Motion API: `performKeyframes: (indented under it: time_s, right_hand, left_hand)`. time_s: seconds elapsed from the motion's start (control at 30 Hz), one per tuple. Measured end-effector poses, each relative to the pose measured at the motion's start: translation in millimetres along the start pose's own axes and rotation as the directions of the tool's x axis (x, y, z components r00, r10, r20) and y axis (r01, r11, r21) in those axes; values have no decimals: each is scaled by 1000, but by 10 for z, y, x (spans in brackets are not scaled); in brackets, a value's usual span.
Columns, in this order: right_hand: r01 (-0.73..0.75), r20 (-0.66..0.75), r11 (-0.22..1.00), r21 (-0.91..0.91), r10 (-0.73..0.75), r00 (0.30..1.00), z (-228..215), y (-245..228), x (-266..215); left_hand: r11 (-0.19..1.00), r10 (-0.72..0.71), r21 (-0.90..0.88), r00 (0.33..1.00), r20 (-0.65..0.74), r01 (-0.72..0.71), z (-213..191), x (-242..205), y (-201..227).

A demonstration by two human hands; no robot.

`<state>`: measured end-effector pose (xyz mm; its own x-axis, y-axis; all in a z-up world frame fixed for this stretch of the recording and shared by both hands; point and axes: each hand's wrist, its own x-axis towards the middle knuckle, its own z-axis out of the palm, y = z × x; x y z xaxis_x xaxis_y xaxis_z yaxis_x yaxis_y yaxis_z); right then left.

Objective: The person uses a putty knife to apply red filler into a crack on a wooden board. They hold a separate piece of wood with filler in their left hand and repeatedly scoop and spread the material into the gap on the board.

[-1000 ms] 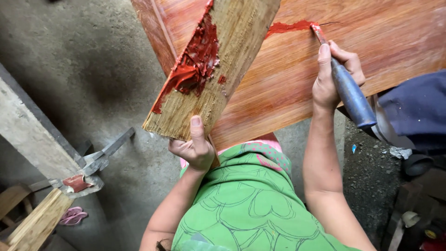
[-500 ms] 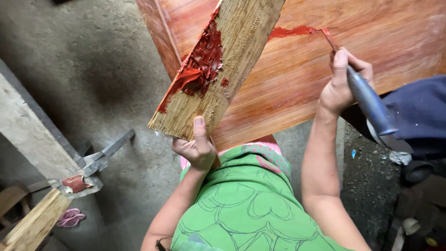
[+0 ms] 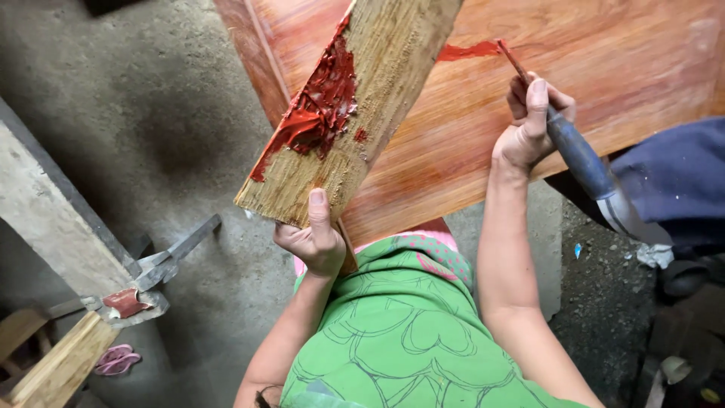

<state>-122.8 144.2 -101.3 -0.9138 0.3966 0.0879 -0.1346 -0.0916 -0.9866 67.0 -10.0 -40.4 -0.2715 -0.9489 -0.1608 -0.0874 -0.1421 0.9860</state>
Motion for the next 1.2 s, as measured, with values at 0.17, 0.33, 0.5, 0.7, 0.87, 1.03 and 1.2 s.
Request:
performKeyframes:
  time_s: [0.17, 0.33, 0.5, 0.7, 0.87, 1.03, 1.2]
  right_hand:
    - [96, -58, 995, 38, -94, 994, -7, 122, 21]
    - [134, -105, 990, 32, -130, 986, 1, 110, 29]
    - [279, -35, 956, -95, -283, 958, -45, 135, 45]
    - [593, 303, 772, -229, -522, 797, 83, -367, 87]
    - [547, 442, 775, -317, -390, 808, 177, -530, 90]
    - [533, 498, 783, -320, -339, 798, 235, -525, 94]
    - [554, 538, 766, -326, -331, 775, 265, -516, 88]
  left_hand:
    - [989, 114, -80, 987, -117, -124, 51, -22, -214]
    - [983, 139, -98, 979, -150, -155, 70, -37, -228]
    - [982, 176, -41, 976, -127, -183, 97, -32, -237]
    - [1000, -4, 27, 1000, 28, 3, 0, -3, 31]
    - [1000, -1, -25, 1000, 16, 1, 21, -2, 31]
    - [999, -14, -49, 1000, -2, 14, 11, -7, -1]
    - [1000, 9, 15, 999, 34, -10, -1, 14, 42]
